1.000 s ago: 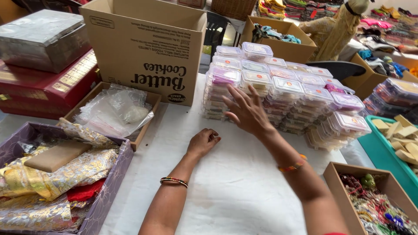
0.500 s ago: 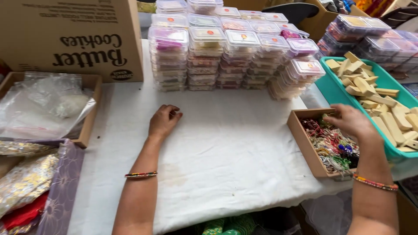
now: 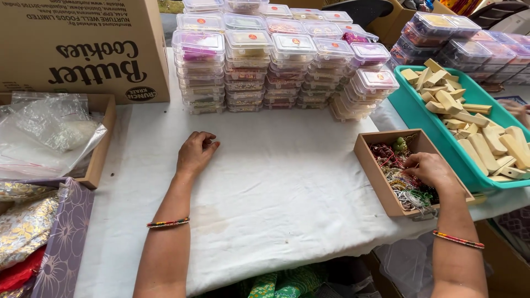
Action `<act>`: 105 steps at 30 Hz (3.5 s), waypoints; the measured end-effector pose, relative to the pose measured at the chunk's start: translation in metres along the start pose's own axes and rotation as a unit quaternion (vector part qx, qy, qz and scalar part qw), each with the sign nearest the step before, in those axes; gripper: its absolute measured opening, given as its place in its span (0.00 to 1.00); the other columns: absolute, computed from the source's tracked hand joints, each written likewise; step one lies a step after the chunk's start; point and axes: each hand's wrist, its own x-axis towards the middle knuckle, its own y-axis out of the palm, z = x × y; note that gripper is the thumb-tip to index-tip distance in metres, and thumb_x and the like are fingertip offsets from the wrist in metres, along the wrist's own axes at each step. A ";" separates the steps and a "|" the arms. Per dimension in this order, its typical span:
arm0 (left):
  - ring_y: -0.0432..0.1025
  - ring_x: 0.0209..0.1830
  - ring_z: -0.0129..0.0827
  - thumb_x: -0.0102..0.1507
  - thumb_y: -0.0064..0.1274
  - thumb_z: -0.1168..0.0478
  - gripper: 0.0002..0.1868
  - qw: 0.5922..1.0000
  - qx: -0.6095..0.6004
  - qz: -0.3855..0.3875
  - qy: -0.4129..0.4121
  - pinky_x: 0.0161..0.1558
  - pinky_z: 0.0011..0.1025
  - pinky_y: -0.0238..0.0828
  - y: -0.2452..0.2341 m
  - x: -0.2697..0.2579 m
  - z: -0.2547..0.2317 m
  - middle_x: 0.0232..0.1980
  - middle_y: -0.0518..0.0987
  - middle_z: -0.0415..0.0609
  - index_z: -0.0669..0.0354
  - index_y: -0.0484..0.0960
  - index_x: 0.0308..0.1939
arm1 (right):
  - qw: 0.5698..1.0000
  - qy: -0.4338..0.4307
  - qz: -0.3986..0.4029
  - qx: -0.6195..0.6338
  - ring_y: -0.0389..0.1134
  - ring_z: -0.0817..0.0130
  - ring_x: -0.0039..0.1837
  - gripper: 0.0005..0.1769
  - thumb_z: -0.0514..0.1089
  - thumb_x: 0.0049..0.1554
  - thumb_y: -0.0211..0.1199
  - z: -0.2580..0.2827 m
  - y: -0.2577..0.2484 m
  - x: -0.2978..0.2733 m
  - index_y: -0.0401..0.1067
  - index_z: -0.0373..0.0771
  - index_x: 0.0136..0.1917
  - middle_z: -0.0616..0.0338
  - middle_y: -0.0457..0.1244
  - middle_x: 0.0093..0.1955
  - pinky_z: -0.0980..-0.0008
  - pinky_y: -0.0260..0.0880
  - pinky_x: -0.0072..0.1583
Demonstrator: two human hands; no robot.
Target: The recorder is packing small decorative jewelry items into plastic zip-lock bags and placing them into small plastic containers.
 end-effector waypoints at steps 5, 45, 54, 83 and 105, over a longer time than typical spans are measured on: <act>0.80 0.45 0.33 0.64 0.61 0.51 0.14 1.000 -0.004 0.004 -0.003 0.48 0.34 0.80 0.000 0.000 0.000 0.48 0.82 0.45 0.54 0.85 0.48 | 0.995 0.032 -0.095 0.024 0.76 0.61 0.53 0.14 0.54 0.56 0.72 -0.005 -0.007 -0.007 0.82 0.56 0.56 0.58 0.74 0.52 0.60 0.76 0.59; 0.80 0.48 0.33 0.64 0.61 0.53 0.13 1.000 0.006 0.024 -0.010 0.51 0.35 0.79 -0.007 -0.006 -0.009 0.50 0.82 0.45 0.54 0.85 0.49 | 0.783 -0.165 -0.221 0.558 0.74 0.60 0.48 0.05 0.34 0.71 0.50 -0.053 -0.152 0.020 0.64 0.37 0.51 0.49 0.66 0.47 0.60 0.78 0.57; 0.81 0.47 0.32 0.63 0.62 0.52 0.14 0.999 -0.014 0.029 0.021 0.51 0.32 0.79 -0.003 -0.002 -0.004 0.50 0.84 0.44 0.52 0.85 0.49 | 0.796 -0.352 -0.159 0.465 0.70 0.72 0.46 0.02 0.32 0.69 0.56 0.149 -0.239 -0.047 0.66 0.33 0.56 0.56 0.67 0.49 0.73 0.74 0.44; 0.69 0.35 0.21 0.73 0.39 0.51 0.19 0.841 -0.529 -0.091 -0.059 0.41 0.25 0.69 -0.007 -0.010 -0.021 0.50 0.85 0.41 0.52 0.82 0.57 | 0.765 -0.501 -0.127 0.385 0.73 0.67 0.43 0.06 0.42 0.58 0.67 0.459 0.065 -0.036 0.76 0.40 0.48 0.57 0.71 0.43 0.67 0.79 0.45; 0.68 0.38 0.22 0.64 0.33 0.55 0.27 0.824 -0.563 0.056 -0.046 0.41 0.21 0.67 -0.014 -0.021 -0.051 0.51 0.85 0.38 0.53 0.77 0.64 | 0.851 -0.367 -0.073 0.369 0.72 0.65 0.36 0.15 0.55 0.64 0.58 0.459 0.063 -0.028 0.78 0.44 0.52 0.58 0.72 0.39 0.62 0.72 0.39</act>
